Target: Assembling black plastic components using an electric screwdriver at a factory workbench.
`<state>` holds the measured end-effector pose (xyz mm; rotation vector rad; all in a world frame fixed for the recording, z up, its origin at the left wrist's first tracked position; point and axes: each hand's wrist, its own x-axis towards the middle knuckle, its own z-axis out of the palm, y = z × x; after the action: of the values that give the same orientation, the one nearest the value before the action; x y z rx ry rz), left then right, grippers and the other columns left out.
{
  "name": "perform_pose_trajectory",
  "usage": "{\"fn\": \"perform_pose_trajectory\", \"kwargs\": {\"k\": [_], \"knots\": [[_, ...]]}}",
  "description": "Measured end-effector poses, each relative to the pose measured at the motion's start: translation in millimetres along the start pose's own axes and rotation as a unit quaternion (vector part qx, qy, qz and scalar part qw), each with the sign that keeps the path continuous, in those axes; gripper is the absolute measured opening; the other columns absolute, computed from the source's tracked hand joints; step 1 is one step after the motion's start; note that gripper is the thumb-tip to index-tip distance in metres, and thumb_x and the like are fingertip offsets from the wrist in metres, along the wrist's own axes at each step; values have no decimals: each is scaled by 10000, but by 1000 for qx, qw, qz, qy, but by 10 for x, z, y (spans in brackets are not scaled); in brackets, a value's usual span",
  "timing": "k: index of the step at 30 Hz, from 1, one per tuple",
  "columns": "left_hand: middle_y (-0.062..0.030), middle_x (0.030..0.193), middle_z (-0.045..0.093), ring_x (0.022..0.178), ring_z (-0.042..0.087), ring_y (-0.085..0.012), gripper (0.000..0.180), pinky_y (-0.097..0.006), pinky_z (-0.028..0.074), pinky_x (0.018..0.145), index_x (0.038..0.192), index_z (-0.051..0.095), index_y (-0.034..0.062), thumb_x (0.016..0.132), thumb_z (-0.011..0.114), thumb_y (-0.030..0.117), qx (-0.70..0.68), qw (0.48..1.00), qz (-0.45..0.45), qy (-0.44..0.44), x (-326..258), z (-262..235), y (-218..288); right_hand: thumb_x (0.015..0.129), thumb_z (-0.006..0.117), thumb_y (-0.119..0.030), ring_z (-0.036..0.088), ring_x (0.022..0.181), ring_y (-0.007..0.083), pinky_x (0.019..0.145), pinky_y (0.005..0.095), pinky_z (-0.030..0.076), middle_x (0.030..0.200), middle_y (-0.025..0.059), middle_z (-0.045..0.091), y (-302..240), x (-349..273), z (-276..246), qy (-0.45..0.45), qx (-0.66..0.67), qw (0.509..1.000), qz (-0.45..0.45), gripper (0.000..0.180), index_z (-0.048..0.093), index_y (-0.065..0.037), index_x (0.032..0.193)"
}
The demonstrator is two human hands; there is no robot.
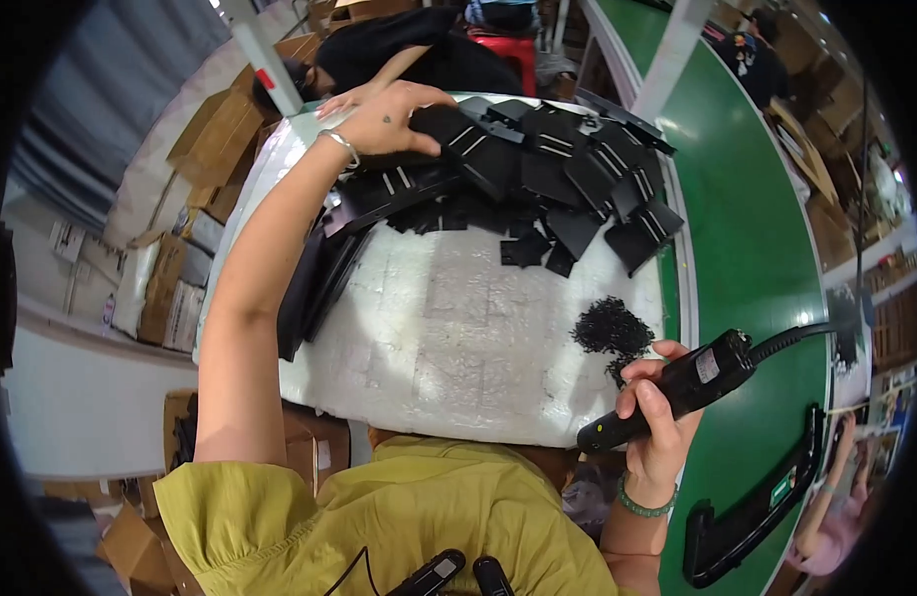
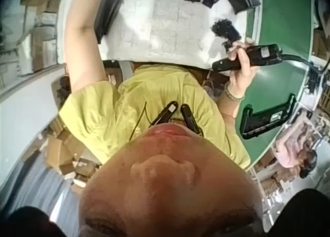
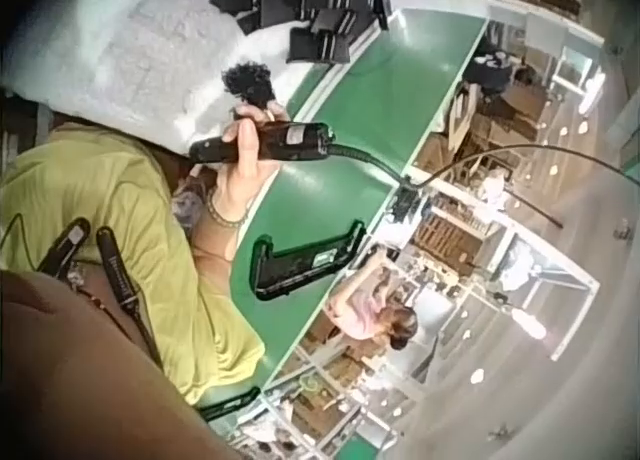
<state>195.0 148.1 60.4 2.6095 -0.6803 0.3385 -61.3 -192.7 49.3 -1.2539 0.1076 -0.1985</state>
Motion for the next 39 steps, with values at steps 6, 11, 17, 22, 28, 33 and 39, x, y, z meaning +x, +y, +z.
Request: {"fn": "perform_pose_trajectory", "kwargs": {"k": [6, 11, 17, 22, 28, 33, 39], "knots": [[-118, 1083, 557, 1086, 474, -306, 722, -402, 383, 926, 1176, 539, 123, 507, 786, 233, 182, 946, 138, -231, 413, 269, 360, 733, 619, -56, 501, 559, 133, 542, 222, 420, 830, 150, 579, -13, -50, -145, 0, 4, 1000, 3, 457, 415, 39, 1131], [-127, 953, 562, 978, 526, -305, 579, -375, 411, 905, 1071, 587, 73, 543, 769, 227, 145, 966, 187, -102, 166, 10, 654, 747, 588, -55, 494, 552, 129, 537, 224, 409, 815, 128, 577, -31, -18, -251, 23, 12, 1000, -4, 451, 405, 32, 1149], [-126, 982, 538, 928, 526, -300, 567, -351, 429, 818, 1070, 569, 34, 548, 753, 157, -45, 991, 116, -55, -845, -9, 1361, 778, 519, -116, 367, 473, 89, 491, 240, 332, 594, -4, 368, -37, 194, -227, -70, 102, 984, -130, 395, 414, 4, 1139], [-133, 1155, 500, 1017, 494, -327, 652, -381, 405, 886, 1156, 531, 67, 559, 761, 187, -207, 964, -10, -165, -1740, 802, 1735, 798, 465, -105, 340, 522, 89, 568, 254, 309, 612, -11, 336, 56, 494, -149, -70, 83, 970, -218, 323, 468, -37, 1114], [-144, 1339, 362, 1197, 343, -375, 848, -430, 316, 987, 1288, 420, 117, 561, 762, 389, -39, 983, 40, -174, -1811, 817, 1897, 780, 507, -75, 388, 521, 126, 574, 301, 374, 608, 24, 379, 214, 702, 29, -14, 59, 973, -223, 277, 465, -13, 1047], [-139, 1311, 394, 1183, 358, -375, 741, -440, 322, 977, 1255, 456, 118, 615, 745, 356, -210, 971, 2, -111, -1642, 773, 1858, 747, 521, -27, 410, 493, 136, 551, 316, 396, 603, 39, 411, 356, 834, 103, -4, 23, 978, -209, 279, 462, 8, 1018], [-50, 896, 579, 1028, 472, -272, 242, -401, 364, 887, 907, 631, 80, 686, 692, 157, -128, 985, 114, 0, -1195, 1124, 1825, 736, 519, 44, 440, 477, 136, 490, 272, 395, 633, 56, 482, 296, 804, 115, -35, 111, 967, -225, 285, 456, 44, 1013]]}}
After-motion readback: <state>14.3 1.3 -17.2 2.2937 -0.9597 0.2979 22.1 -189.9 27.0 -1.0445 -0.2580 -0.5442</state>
